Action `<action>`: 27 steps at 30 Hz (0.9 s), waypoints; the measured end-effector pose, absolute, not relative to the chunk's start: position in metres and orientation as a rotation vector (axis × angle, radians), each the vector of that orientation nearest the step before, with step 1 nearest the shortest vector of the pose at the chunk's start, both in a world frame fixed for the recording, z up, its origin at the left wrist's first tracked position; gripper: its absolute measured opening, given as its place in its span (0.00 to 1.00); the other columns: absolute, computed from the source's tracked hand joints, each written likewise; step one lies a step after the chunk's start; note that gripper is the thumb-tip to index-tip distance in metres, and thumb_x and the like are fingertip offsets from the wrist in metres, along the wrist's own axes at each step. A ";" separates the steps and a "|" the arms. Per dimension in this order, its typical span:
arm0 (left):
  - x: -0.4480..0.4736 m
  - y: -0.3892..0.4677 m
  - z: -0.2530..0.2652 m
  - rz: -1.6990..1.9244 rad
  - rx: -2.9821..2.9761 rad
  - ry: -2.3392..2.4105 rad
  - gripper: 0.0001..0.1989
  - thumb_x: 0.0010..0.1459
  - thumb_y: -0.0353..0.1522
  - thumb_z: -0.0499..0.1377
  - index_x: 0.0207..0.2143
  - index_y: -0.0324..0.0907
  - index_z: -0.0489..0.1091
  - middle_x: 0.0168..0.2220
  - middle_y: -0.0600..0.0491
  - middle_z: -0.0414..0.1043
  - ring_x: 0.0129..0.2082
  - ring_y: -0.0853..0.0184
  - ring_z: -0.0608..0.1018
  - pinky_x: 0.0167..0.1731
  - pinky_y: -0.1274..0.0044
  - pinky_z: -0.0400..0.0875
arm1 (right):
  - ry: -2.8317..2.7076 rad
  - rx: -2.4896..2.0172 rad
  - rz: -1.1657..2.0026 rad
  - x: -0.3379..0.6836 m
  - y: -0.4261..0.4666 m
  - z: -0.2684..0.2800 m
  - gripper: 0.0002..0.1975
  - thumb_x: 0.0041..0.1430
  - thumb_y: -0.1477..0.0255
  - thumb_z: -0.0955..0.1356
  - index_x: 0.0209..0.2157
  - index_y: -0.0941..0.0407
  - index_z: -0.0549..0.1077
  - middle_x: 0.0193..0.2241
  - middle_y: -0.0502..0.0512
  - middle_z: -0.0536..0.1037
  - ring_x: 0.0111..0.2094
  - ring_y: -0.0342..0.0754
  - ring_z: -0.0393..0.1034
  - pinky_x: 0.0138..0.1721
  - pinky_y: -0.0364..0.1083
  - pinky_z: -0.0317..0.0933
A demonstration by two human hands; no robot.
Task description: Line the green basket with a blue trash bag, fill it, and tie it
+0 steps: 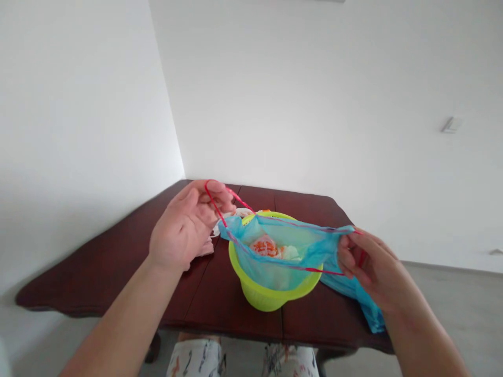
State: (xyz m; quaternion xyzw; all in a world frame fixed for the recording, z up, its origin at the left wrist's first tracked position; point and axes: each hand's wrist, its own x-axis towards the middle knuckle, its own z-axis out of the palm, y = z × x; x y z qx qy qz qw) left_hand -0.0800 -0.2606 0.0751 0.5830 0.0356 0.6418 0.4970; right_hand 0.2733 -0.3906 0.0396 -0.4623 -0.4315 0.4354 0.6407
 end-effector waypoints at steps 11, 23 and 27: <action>-0.010 -0.238 0.118 1.571 2.008 0.092 0.21 0.74 0.44 0.75 0.64 0.48 0.81 0.72 0.43 0.79 0.70 0.52 0.82 0.66 0.63 0.84 | -1.559 -1.055 0.715 0.244 -0.355 0.150 0.14 0.70 0.58 0.81 0.49 0.52 0.88 0.33 0.51 0.83 0.25 0.44 0.72 0.25 0.44 0.69; 0.008 -0.265 0.121 1.541 1.892 0.098 0.29 0.82 0.47 0.65 0.78 0.52 0.67 0.73 0.42 0.74 0.70 0.50 0.80 0.69 0.59 0.79 | -1.544 -0.953 0.671 0.223 -0.338 0.170 0.24 0.74 0.46 0.79 0.40 0.53 0.85 0.34 0.52 0.85 0.23 0.41 0.69 0.24 0.45 0.70; 0.018 -0.264 0.116 1.268 1.837 0.094 0.52 0.70 0.43 0.80 0.84 0.57 0.54 0.73 0.39 0.74 0.57 0.56 0.88 0.59 0.63 0.86 | -1.618 -0.979 0.687 0.219 -0.340 0.171 0.24 0.73 0.50 0.81 0.57 0.53 0.86 0.41 0.53 0.89 0.22 0.41 0.72 0.22 0.45 0.72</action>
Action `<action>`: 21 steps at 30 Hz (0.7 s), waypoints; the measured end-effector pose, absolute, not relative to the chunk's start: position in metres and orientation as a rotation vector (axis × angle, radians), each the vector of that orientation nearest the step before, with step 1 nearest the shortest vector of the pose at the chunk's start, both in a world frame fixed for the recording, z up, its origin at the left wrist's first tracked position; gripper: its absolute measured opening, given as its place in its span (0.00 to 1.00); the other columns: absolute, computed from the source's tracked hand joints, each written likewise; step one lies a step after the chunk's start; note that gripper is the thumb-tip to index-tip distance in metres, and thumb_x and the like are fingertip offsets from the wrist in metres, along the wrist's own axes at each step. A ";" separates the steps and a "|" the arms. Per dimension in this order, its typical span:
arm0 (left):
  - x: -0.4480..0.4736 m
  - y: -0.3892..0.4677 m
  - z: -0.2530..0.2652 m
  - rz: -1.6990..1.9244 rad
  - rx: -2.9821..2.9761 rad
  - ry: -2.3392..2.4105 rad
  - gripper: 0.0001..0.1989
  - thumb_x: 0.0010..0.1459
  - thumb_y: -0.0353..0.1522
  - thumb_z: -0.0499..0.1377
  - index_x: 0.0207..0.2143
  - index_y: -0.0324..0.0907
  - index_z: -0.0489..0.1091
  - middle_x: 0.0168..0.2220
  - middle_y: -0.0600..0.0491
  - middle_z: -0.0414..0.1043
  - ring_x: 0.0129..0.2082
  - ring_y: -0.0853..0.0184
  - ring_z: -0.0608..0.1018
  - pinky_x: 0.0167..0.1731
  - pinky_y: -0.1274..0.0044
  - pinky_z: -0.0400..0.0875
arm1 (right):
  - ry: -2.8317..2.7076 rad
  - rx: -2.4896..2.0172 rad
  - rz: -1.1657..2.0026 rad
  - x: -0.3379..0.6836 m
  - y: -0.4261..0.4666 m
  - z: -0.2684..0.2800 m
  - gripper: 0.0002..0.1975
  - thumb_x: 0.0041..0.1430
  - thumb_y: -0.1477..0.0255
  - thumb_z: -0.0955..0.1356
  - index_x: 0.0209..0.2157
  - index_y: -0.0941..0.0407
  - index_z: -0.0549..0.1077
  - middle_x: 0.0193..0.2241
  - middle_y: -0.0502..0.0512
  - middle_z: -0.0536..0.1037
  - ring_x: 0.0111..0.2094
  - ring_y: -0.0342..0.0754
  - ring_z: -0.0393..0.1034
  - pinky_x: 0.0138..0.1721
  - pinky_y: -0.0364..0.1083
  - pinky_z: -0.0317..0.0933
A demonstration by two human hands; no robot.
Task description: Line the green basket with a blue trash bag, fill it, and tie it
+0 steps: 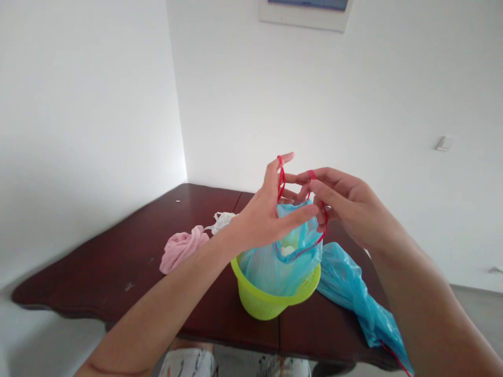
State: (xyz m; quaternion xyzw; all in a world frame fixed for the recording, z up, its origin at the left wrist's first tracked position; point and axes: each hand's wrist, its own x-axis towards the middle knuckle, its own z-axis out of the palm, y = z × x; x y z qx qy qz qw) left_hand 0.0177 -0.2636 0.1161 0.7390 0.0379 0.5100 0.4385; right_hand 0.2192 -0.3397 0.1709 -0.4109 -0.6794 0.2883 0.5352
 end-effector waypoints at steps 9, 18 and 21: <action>0.041 -0.270 0.099 1.057 1.935 0.121 0.81 0.61 0.39 0.86 0.89 0.52 0.23 0.46 0.50 0.85 0.46 0.54 0.89 0.52 0.61 0.85 | -1.641 -1.078 0.582 0.205 -0.349 0.178 0.25 0.75 0.44 0.78 0.48 0.53 0.90 0.20 0.51 0.81 0.16 0.46 0.71 0.19 0.46 0.66; 0.039 -0.265 0.095 1.012 1.972 0.192 0.23 0.84 0.39 0.61 0.74 0.46 0.63 0.34 0.57 0.77 0.28 0.67 0.78 0.33 0.72 0.71 | -1.590 -0.930 0.326 0.207 -0.349 0.163 0.21 0.79 0.48 0.76 0.41 0.51 0.86 0.38 0.56 0.87 0.38 0.51 0.82 0.39 0.49 0.79; 0.037 -0.267 0.094 1.011 1.960 0.175 0.18 0.88 0.48 0.53 0.62 0.45 0.70 0.28 0.59 0.74 0.26 0.68 0.74 0.32 0.74 0.69 | -1.528 -0.983 0.123 0.213 -0.342 0.149 0.19 0.81 0.51 0.75 0.41 0.51 0.82 0.37 0.53 0.83 0.38 0.49 0.78 0.39 0.47 0.75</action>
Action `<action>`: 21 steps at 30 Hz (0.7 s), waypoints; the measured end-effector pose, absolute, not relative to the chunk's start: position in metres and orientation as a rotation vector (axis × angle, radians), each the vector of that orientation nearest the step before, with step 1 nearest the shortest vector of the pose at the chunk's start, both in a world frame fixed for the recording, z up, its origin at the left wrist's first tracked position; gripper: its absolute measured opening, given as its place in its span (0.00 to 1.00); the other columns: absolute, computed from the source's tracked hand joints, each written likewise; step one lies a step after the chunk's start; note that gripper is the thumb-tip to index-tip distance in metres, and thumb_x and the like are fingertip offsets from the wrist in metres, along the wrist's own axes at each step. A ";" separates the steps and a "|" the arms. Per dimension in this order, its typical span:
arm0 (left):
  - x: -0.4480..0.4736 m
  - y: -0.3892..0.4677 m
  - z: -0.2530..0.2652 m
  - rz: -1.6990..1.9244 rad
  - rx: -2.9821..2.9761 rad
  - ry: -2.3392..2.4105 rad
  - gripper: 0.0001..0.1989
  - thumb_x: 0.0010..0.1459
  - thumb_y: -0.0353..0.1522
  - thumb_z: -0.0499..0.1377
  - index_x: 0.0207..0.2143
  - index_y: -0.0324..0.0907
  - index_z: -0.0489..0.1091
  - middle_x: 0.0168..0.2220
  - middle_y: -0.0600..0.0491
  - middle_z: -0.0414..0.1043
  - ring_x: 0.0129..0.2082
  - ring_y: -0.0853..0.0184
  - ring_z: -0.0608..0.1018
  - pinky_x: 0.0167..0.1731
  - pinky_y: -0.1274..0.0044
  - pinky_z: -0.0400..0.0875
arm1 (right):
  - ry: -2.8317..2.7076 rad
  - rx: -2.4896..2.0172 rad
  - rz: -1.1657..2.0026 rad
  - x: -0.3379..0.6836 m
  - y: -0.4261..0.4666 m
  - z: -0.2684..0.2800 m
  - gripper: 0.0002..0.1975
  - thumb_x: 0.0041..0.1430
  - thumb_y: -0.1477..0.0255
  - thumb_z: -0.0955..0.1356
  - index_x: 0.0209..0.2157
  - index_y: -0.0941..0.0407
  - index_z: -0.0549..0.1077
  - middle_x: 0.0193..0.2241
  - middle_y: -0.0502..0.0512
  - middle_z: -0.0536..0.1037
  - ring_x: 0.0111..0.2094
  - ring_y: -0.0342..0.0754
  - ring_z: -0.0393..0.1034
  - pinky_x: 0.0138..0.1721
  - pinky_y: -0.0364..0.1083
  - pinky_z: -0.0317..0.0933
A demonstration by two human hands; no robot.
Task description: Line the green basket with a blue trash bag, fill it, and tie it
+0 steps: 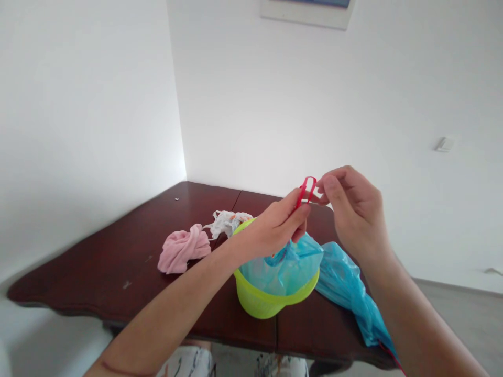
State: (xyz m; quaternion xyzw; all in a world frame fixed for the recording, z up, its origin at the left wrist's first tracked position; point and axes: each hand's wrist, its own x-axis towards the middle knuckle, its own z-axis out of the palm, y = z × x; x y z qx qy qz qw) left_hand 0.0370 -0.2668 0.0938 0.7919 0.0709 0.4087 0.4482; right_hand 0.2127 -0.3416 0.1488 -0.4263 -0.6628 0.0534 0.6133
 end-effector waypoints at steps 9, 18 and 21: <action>0.035 -0.256 0.089 0.950 1.710 0.008 0.28 0.83 0.58 0.58 0.41 0.44 0.72 0.23 0.59 0.67 0.19 0.73 0.62 0.21 0.77 0.56 | -1.616 -0.884 0.676 0.222 -0.319 0.118 0.20 0.79 0.48 0.75 0.53 0.50 0.83 0.36 0.50 0.85 0.38 0.48 0.80 0.42 0.47 0.76; 0.038 -0.250 0.081 1.070 1.489 0.232 0.29 0.78 0.61 0.64 0.44 0.44 0.75 0.27 0.60 0.67 0.17 0.76 0.65 0.16 0.83 0.57 | -1.446 -0.844 0.446 0.219 -0.326 0.120 0.22 0.72 0.52 0.82 0.33 0.52 0.80 0.22 0.46 0.76 0.24 0.43 0.67 0.28 0.44 0.65; 0.038 -0.251 0.084 1.138 1.362 0.335 0.26 0.79 0.58 0.65 0.45 0.44 0.75 0.27 0.61 0.66 0.17 0.76 0.66 0.16 0.85 0.60 | -1.381 -0.856 0.515 0.219 -0.335 0.117 0.18 0.74 0.54 0.81 0.36 0.51 0.81 0.25 0.48 0.80 0.23 0.43 0.71 0.26 0.43 0.65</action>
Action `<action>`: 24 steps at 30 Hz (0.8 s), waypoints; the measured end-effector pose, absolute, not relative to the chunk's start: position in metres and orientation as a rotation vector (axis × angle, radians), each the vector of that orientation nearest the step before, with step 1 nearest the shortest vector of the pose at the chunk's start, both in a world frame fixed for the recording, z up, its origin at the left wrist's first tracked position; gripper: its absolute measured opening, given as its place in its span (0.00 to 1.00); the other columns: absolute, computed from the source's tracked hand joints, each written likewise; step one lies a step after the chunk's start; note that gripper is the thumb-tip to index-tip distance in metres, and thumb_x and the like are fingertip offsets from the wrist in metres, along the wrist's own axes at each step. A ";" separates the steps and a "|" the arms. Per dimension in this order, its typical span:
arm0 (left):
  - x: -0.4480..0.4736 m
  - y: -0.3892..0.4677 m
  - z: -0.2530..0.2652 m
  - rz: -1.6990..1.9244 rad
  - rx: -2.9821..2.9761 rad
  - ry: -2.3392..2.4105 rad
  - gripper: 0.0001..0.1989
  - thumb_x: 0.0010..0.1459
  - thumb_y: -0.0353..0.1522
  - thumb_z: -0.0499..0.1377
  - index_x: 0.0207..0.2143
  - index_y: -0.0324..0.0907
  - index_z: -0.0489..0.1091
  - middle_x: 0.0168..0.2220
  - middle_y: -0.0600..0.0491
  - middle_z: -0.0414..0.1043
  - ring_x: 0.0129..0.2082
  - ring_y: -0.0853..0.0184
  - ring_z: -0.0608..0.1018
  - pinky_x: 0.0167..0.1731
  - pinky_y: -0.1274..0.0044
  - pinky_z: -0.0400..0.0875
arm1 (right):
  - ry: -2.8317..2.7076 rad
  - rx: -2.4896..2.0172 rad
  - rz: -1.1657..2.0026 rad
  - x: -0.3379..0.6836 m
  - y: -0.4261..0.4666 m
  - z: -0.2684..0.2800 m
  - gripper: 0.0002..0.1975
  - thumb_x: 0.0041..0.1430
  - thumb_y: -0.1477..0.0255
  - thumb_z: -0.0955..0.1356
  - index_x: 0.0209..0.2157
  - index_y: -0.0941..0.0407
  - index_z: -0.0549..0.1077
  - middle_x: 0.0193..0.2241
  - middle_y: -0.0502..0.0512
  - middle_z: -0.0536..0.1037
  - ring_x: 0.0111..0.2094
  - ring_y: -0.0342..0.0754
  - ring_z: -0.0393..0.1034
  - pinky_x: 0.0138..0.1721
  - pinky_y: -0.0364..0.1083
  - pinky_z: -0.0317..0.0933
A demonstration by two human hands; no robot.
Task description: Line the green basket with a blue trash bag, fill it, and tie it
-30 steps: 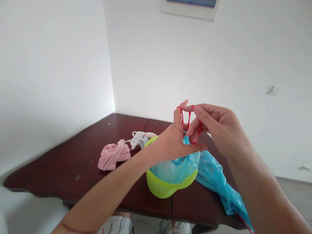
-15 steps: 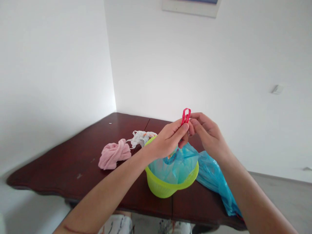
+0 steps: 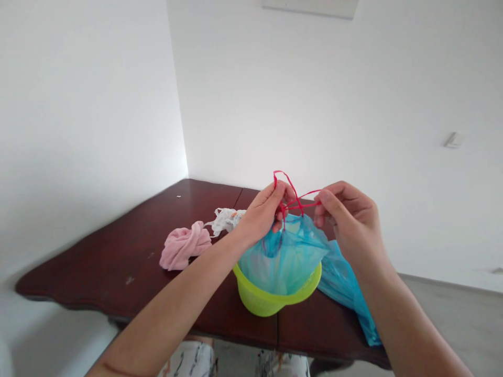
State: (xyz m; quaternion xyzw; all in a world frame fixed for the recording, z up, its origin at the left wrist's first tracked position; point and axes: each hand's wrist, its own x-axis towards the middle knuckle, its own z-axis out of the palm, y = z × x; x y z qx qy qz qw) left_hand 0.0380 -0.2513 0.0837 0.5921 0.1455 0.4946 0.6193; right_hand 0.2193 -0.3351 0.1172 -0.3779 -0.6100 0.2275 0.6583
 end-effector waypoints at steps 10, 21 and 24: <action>0.021 -0.242 0.089 1.050 1.105 0.233 0.19 0.78 0.49 0.68 0.46 0.43 0.72 0.48 0.46 0.86 0.39 0.59 0.92 0.34 0.73 0.89 | -1.760 -0.956 0.036 0.195 -0.378 0.087 0.04 0.80 0.70 0.75 0.51 0.49 0.86 0.47 0.56 0.93 0.47 0.56 0.90 0.55 0.57 0.83; -0.006 -0.243 0.099 0.877 1.128 0.189 0.16 0.83 0.45 0.62 0.46 0.43 0.73 0.50 0.46 0.87 0.38 0.61 0.92 0.26 0.79 0.82 | -1.996 -1.020 -0.582 0.189 -0.362 0.062 0.08 0.83 0.74 0.72 0.52 0.53 0.87 0.42 0.56 0.82 0.40 0.53 0.75 0.43 0.54 0.66; -0.008 -0.249 0.102 0.876 1.190 0.127 0.20 0.83 0.48 0.62 0.43 0.43 0.73 0.45 0.47 0.85 0.40 0.61 0.90 0.38 0.74 0.87 | -1.995 -1.060 -0.659 0.186 -0.359 0.058 0.09 0.84 0.73 0.72 0.48 0.52 0.87 0.38 0.55 0.79 0.37 0.52 0.70 0.40 0.54 0.61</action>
